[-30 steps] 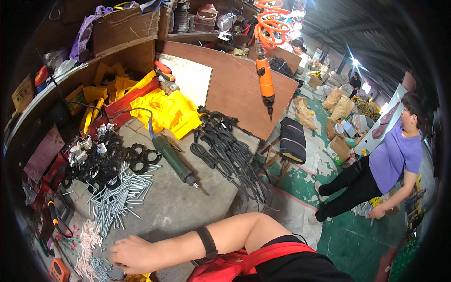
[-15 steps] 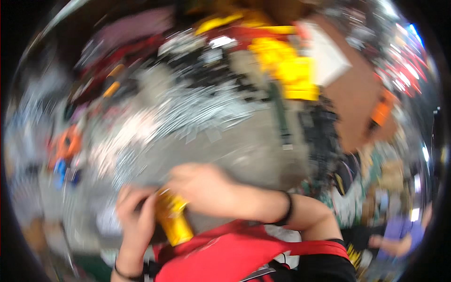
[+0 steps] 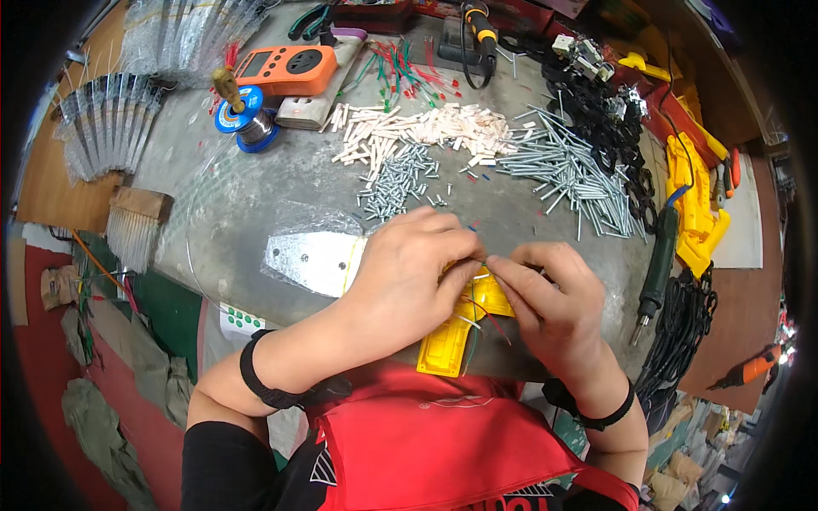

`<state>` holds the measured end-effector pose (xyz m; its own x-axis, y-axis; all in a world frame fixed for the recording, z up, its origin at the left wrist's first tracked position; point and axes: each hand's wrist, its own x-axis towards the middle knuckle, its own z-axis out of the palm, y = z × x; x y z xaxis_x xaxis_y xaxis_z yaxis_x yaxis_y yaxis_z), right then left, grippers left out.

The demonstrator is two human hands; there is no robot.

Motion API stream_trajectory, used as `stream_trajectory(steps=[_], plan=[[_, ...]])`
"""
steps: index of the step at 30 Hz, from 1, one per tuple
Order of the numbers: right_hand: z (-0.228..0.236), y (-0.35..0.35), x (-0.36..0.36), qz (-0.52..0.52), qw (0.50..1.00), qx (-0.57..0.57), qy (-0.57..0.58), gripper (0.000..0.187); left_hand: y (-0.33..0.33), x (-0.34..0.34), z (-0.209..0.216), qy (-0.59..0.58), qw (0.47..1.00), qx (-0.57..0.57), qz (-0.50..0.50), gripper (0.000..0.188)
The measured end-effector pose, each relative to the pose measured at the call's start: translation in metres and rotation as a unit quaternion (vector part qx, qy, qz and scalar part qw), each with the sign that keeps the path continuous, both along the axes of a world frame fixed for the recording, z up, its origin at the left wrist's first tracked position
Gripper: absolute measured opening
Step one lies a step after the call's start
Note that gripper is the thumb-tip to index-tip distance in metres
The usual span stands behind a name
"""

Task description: Assembling a yellow plastic housing for an electronic tool, including wire routing, screw fastening, and soldering.

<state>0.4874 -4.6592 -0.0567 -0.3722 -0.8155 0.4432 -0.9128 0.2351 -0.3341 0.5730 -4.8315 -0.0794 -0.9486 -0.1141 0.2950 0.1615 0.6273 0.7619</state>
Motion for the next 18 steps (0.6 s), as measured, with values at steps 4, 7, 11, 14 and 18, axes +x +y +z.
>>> stream_trajectory(steps=[4,7,11,14,18], plan=[[0.002,-0.001,-0.001,-0.004,1.0,0.007,0.01,0.023,0.0,0.001,-0.001,-0.008,0.999,0.037,-0.006,0.008],[-0.004,0.0,-0.002,-0.016,0.999,-0.011,-0.027,0.02,0.0,0.004,0.002,-0.07,0.993,0.091,-0.007,0.008],[0.002,-0.003,0.001,-0.016,0.999,-0.008,-0.048,0.016,-0.001,0.007,0.003,-0.056,0.994,0.097,-0.007,0.008],[0.008,-0.002,0.001,-0.01,0.985,0.012,-0.175,0.013,-0.004,0.01,0.003,-0.028,0.995,0.094,-0.016,0.008],[-0.002,-0.003,-0.004,0.006,0.96,-0.029,-0.279,0.01,-0.002,0.004,0.01,0.008,0.999,0.048,-0.021,0.004]])
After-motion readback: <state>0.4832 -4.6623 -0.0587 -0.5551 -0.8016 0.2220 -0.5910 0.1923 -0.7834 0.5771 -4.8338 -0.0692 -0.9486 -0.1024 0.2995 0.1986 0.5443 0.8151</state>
